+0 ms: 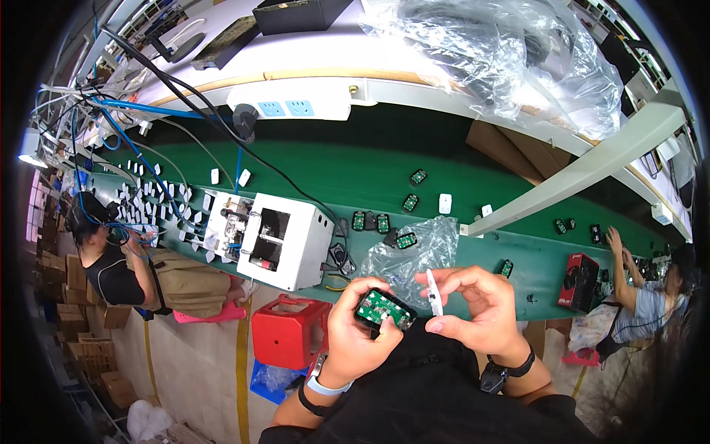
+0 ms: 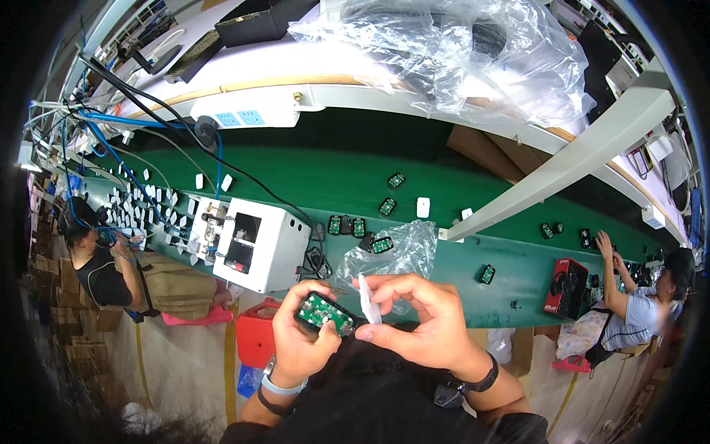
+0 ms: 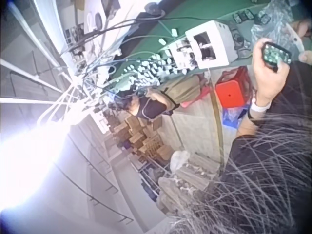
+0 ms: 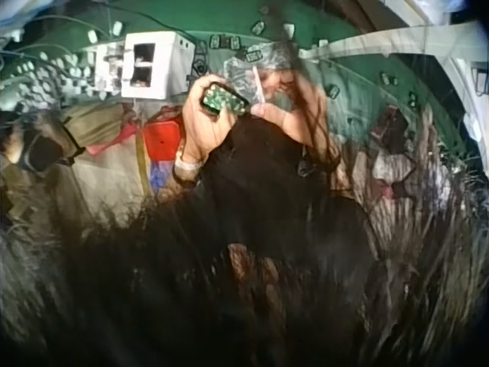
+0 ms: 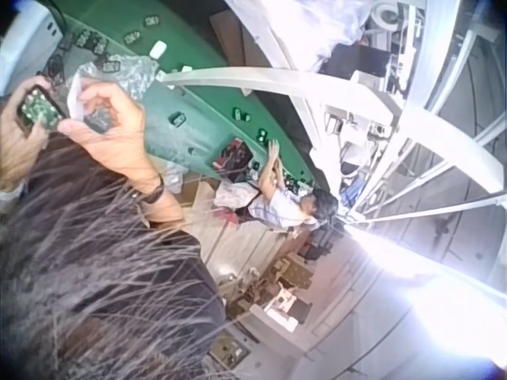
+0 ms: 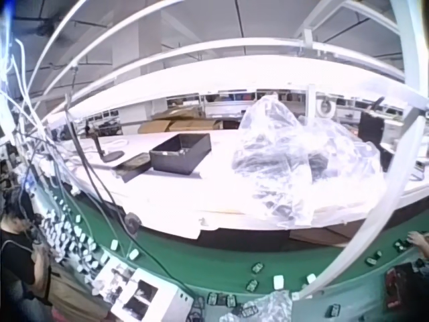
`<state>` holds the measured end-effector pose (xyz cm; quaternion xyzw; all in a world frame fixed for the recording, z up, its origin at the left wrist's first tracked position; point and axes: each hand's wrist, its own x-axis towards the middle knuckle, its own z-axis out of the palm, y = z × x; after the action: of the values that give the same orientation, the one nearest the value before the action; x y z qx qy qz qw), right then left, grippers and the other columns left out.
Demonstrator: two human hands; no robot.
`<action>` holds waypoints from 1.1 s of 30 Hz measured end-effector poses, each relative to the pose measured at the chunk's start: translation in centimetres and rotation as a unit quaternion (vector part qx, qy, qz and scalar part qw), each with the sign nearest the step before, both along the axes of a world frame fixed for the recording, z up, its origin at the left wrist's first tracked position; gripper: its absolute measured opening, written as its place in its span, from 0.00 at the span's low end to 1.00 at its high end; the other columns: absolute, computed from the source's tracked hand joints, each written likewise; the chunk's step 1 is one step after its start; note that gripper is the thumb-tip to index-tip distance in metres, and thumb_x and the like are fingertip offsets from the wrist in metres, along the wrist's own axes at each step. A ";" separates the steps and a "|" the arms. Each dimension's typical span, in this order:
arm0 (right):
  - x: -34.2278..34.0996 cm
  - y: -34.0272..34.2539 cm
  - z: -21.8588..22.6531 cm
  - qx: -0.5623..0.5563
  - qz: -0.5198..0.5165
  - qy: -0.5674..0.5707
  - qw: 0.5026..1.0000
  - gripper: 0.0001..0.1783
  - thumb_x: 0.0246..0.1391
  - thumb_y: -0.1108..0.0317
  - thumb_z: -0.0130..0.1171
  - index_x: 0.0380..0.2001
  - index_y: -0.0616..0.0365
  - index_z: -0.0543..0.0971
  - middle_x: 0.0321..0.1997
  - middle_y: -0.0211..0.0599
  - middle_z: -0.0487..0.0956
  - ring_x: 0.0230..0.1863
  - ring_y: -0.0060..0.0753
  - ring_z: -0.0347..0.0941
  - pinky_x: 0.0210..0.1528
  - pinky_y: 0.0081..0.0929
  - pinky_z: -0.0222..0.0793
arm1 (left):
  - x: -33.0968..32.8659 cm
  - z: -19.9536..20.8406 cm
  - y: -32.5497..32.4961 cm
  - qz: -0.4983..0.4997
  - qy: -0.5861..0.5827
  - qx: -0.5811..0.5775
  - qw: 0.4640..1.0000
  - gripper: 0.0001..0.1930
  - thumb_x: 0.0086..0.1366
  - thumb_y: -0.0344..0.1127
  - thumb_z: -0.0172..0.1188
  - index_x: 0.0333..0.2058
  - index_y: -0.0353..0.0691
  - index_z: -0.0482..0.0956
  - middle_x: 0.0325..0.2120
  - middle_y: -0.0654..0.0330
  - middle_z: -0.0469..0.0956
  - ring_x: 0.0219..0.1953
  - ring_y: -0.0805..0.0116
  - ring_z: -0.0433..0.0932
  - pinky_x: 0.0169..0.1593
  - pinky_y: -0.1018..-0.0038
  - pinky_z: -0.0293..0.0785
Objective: Assembling electronic components into plastic housings and preparing them for packaging.
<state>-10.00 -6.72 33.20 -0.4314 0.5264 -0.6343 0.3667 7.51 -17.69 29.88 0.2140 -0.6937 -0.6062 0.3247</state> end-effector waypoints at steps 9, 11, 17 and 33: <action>-0.2 -0.3 -0.8 0.020 -0.015 0.010 1.000 0.21 0.42 0.75 0.78 0.38 0.64 0.78 0.48 0.50 0.83 0.55 0.39 0.79 0.59 0.35 0.72 | -0.1 -0.1 -0.5 -0.107 0.125 0.366 0.916 0.35 0.63 0.17 0.56 0.68 0.33 0.54 0.56 0.54 0.64 0.55 0.61 0.75 0.52 0.65 0.80; -0.2 -0.4 -0.4 0.029 -0.024 0.018 0.999 0.22 0.41 0.73 0.79 0.39 0.63 0.79 0.48 0.49 0.83 0.55 0.37 0.79 0.58 0.34 0.72 | 0.4 -0.2 -0.8 -0.126 0.129 0.365 0.913 0.36 0.65 0.18 0.57 0.69 0.33 0.52 0.58 0.54 0.62 0.58 0.59 0.73 0.54 0.64 0.79; -0.5 -1.3 0.8 0.033 0.000 0.167 0.985 0.23 0.38 0.68 0.80 0.38 0.59 0.81 0.49 0.45 0.83 0.49 0.43 0.81 0.52 0.35 0.76 | 1.0 -0.6 -1.4 -0.099 0.046 0.133 0.985 0.33 0.61 0.18 0.64 0.65 0.27 0.62 0.53 0.57 0.67 0.55 0.67 0.73 0.53 0.71 0.78; -0.7 -1.8 -0.1 0.032 0.034 0.197 0.979 0.23 0.39 0.66 0.79 0.40 0.58 0.83 0.50 0.42 0.84 0.49 0.43 0.81 0.52 0.35 0.75 | 0.5 0.1 -1.8 -0.086 0.004 0.087 0.992 0.32 0.57 0.23 0.70 0.61 0.32 0.71 0.42 0.59 0.71 0.44 0.71 0.77 0.48 0.75 0.79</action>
<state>-10.65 -8.53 33.11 -0.5535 0.5936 -0.5069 0.2906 7.96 -19.46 30.00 0.1783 -0.6527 -0.6911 0.2541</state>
